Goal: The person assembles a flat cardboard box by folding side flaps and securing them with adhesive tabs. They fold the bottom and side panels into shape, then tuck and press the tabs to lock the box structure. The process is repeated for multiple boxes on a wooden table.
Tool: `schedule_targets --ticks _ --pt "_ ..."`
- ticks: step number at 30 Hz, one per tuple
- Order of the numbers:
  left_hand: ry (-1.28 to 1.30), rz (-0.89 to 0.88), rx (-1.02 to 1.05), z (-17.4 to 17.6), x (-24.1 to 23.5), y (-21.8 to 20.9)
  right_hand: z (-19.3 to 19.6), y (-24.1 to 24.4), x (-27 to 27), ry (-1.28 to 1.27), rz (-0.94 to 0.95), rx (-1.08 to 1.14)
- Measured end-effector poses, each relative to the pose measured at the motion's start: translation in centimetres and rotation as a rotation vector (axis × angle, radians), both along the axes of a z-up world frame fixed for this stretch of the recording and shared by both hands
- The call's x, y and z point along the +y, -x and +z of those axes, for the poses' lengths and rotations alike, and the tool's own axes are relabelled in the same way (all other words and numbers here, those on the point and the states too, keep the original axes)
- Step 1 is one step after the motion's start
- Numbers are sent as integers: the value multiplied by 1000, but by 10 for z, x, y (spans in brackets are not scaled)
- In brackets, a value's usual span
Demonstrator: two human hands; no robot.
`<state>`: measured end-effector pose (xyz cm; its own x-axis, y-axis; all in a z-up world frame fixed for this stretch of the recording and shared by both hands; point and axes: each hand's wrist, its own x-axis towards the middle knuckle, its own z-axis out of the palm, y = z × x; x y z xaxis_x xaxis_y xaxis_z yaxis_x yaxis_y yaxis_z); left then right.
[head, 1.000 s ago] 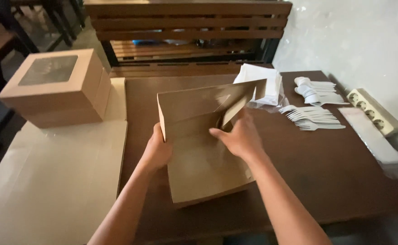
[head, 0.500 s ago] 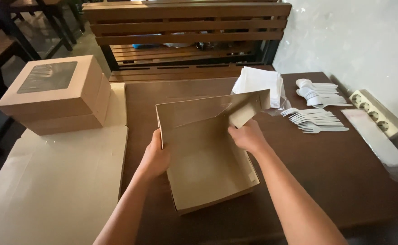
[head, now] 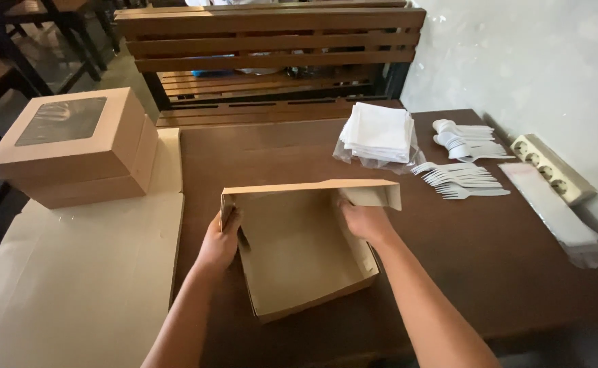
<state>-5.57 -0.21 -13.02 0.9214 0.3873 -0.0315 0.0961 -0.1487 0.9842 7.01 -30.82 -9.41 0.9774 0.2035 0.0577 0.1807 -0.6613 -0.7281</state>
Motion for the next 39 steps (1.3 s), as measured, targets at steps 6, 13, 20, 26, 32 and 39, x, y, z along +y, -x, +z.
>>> schedule_targets --ticks 6,13,20,26,32,39 --pt "4 -101 52 43 -16 14 48 40 3 -89 -1 185" --pt "-55 -74 12 47 -31 18 61 108 -6 -308 -69 -14" --pt "-40 -68 -90 50 -33 23 80 138 17 -86 194 -702" --pt "28 -48 -152 47 -29 24 120 96 47 0 251 -620" --pt "95 -128 -180 30 -20 11 138 63 69 -14 194 -503" --pt "81 -167 -161 13 -17 -1 154 42 84 14 194 -414"
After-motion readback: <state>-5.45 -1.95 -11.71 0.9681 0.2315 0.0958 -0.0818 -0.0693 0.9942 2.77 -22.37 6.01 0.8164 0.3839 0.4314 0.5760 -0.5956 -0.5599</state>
